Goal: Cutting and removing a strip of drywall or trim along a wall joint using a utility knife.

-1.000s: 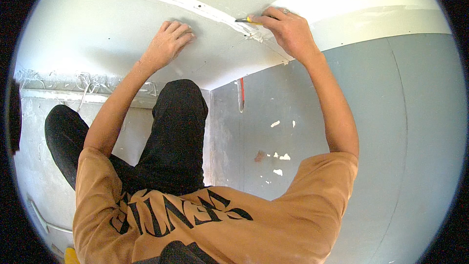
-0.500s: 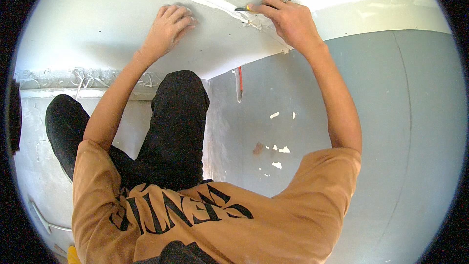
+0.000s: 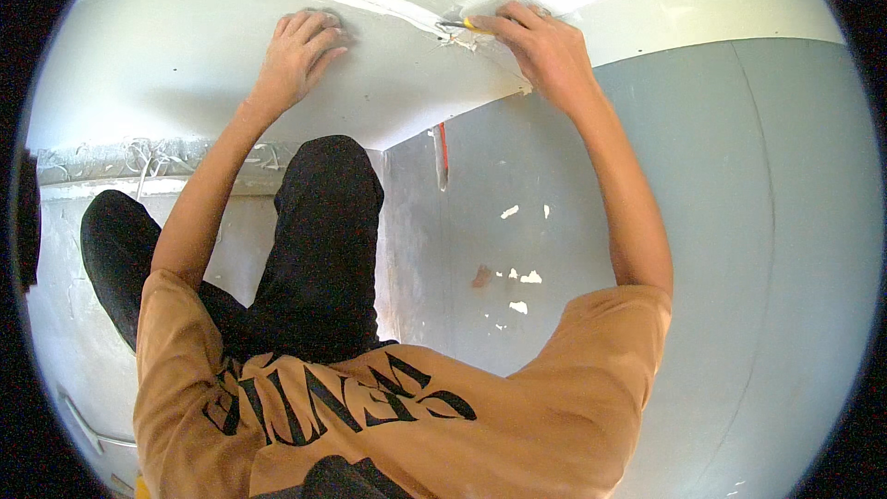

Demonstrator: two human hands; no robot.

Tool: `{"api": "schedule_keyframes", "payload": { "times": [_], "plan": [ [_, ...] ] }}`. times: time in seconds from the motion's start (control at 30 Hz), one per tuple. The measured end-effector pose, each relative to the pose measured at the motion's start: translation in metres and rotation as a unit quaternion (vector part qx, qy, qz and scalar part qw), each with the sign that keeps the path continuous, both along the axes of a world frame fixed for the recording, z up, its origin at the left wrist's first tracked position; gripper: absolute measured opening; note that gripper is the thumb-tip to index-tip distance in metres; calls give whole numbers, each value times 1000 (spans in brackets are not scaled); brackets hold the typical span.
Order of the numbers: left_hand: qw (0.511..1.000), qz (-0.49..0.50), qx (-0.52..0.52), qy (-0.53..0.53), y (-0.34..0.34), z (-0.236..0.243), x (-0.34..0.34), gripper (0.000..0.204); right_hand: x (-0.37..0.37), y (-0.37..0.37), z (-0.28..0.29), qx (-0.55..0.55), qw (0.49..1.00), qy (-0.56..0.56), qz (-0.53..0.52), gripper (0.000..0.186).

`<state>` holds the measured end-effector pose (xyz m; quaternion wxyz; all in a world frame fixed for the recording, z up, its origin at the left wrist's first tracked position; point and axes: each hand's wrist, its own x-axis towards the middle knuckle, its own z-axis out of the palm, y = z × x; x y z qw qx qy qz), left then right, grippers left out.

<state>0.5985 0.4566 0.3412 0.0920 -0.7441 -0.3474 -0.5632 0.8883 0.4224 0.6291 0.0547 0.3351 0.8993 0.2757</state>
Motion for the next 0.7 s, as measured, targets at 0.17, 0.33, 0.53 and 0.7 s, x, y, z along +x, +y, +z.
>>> {"api": "schedule_keyframes", "payload": {
  "times": [0.17, 0.33, 0.53, 0.7],
  "plan": [
    [1000, -1, -5, 4, 2, 0, 2, 26, -2, 12, -5, 33, 999, -39, 19, 45],
    [1000, 10, -12, 16, 0, -2, -15, 28, 0, 17, 3, 27, 998, -38, 43, 44],
    [1000, -5, -28, 6, -6, -1, -21, 28, 20, 5, 22, -20, 1000, -5, -19, 41],
    [999, 12, -42, 22, -11, -6, -15, 29, -5, 9, 12, -25, 999, -1, 31, 41]
  ]
}}
